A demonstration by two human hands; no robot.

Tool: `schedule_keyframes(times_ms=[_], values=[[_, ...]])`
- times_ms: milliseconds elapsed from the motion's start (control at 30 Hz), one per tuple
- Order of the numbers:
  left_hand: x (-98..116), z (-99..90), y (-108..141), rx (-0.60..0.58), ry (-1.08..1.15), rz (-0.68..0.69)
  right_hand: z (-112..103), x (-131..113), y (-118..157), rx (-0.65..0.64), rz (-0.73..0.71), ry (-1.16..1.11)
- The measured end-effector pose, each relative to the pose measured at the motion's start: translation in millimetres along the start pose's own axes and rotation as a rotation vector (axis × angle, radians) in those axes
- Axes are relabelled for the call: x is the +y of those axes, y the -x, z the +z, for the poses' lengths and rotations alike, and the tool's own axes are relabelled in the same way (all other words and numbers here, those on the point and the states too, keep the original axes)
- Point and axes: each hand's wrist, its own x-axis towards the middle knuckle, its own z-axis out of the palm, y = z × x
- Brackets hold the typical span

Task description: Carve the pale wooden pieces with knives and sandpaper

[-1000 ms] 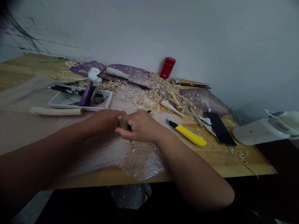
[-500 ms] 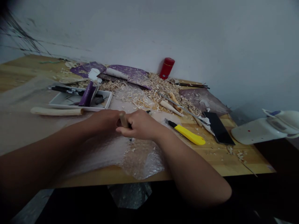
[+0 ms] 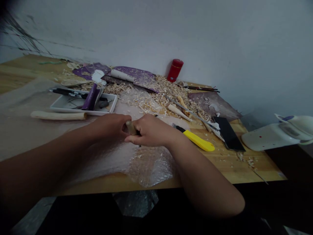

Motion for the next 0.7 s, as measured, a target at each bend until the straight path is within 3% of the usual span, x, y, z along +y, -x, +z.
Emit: schedule_keyframes(times_ms=[100, 367, 700], values=[[0.1, 0.0, 0.6, 0.004, -0.010, 0.002, 2.6, 3.9, -1.3, 0.034, -0.019, -0.017], [0.9, -0.1, 1.4, -0.021, -0.018, -0.009, 11.7, 17.6, -0.9, 0.320, -0.021, -0.122], [0.3, -0.6, 2.2, -0.008, 0.030, 0.015, 7.1, 7.9, -4.2, 0.114, -0.067, -0.122]])
